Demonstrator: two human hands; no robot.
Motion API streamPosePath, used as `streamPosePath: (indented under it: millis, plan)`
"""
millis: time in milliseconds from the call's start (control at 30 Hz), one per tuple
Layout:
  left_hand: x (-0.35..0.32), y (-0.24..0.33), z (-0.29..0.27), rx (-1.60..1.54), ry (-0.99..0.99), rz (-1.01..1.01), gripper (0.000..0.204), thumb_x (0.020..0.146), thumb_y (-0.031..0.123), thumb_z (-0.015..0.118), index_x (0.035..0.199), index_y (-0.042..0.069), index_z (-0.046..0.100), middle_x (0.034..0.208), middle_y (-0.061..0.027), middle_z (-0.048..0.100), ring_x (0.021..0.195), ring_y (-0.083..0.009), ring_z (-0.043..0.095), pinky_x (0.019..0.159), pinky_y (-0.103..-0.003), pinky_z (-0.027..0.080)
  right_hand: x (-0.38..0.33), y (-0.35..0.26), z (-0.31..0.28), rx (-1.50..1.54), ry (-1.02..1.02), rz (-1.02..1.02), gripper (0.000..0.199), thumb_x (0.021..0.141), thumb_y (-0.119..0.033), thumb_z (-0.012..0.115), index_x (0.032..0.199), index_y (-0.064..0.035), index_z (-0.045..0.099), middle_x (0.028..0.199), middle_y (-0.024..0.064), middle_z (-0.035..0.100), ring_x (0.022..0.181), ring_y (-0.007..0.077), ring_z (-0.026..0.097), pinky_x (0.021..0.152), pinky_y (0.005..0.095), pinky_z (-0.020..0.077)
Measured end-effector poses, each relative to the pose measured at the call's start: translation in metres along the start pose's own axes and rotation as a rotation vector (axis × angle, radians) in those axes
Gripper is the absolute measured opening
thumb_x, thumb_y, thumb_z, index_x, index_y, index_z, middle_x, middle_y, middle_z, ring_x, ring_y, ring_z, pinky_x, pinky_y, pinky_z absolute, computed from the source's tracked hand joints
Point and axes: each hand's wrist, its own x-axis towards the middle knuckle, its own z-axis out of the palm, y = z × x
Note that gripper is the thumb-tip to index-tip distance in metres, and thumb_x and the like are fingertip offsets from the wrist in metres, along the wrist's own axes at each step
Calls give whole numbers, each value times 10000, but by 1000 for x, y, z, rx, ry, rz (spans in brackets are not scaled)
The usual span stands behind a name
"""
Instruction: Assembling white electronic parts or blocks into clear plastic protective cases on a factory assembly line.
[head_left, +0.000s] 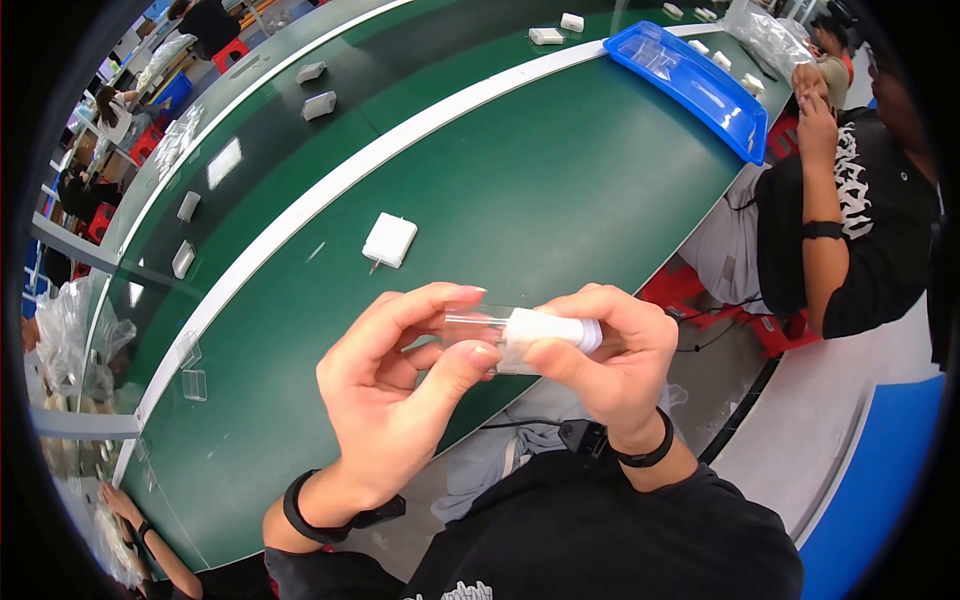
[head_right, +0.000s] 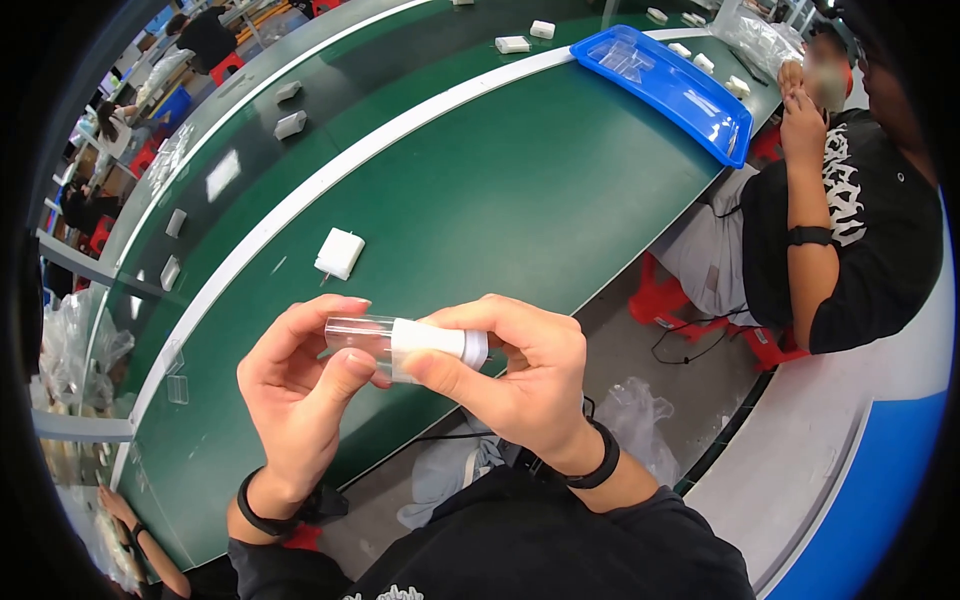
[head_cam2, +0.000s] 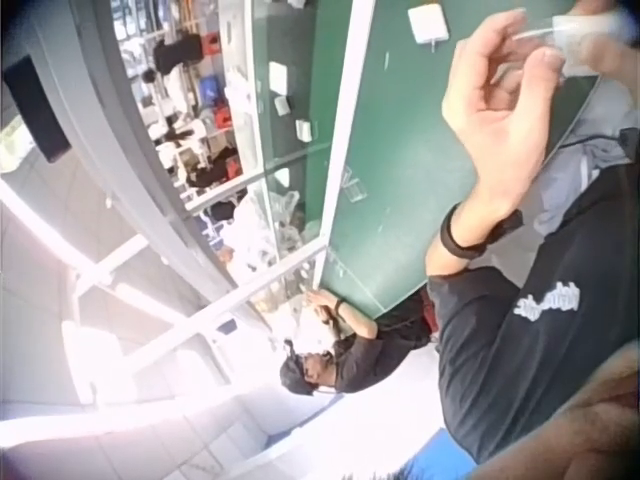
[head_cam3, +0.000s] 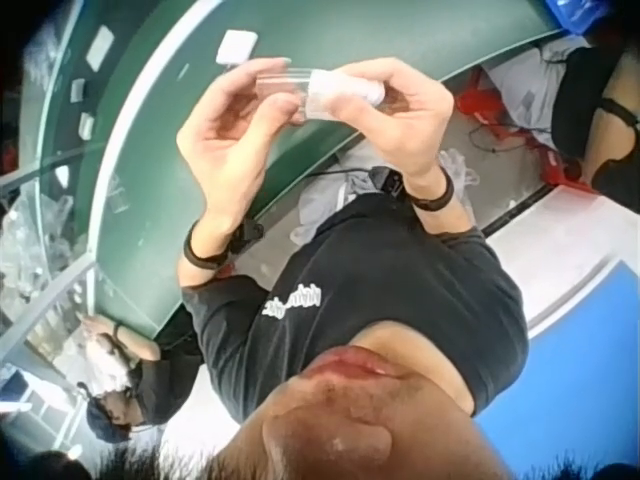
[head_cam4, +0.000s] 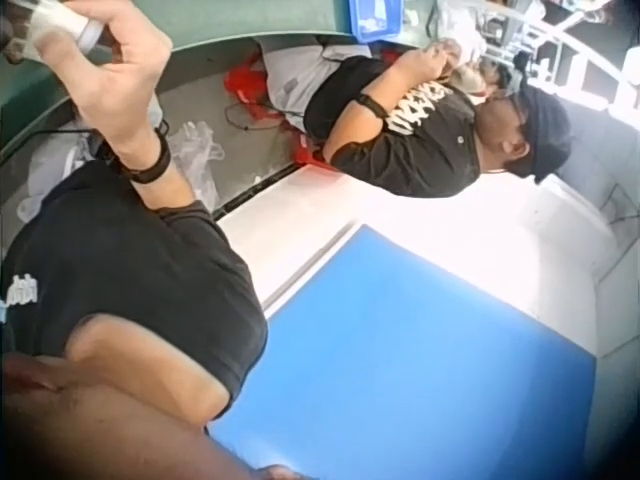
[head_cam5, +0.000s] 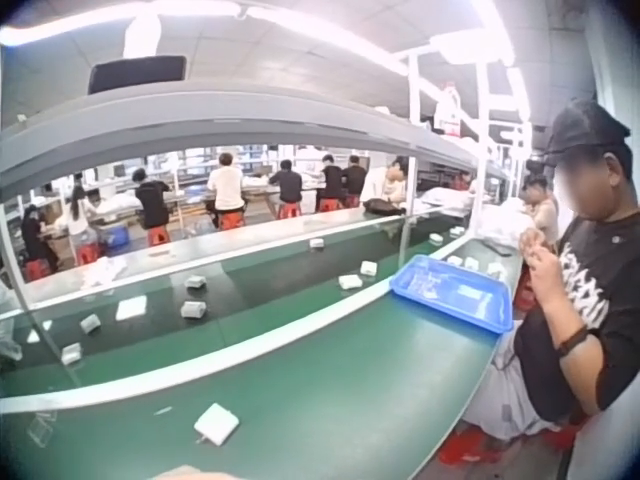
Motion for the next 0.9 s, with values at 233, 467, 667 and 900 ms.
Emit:
streamPosePath:
  millis: [233,467,667,900]
  plan:
    - [4,1,-1,-45,2,-85,291,779,-72,647,1062,-93,581,917,-141,613,822,-186,640,684,-300,587,11,-19,3,99,20,185,243,734,-30,745,935,60,643,836,109,677,771,145,659,704,248,535]
    - [6,15,-3,-371,-76,-445,280,801,-19,656,1058,-97,578,845,-152,643,755,-183,645,646,-305,588,16,-23,-15,564,-116,553,231,748,18,711,950,93,627,845,138,667,759,143,650,672,252,539]
    - [-4,12,4,-35,-23,-172,263,821,4,642,1057,-92,580,852,-159,646,760,-195,646,626,-302,587,7,-31,-1,302,6,437,211,765,4,699,941,95,626,823,138,660,724,130,640,621,232,528]
    - [-4,4,2,-83,-48,-151,366,779,0,690,1114,-77,562,1044,-193,592,930,-230,620,752,-336,579,5,-26,-1,224,45,320,245,747,-24,728,951,76,635,812,123,659,714,138,636,628,230,518]
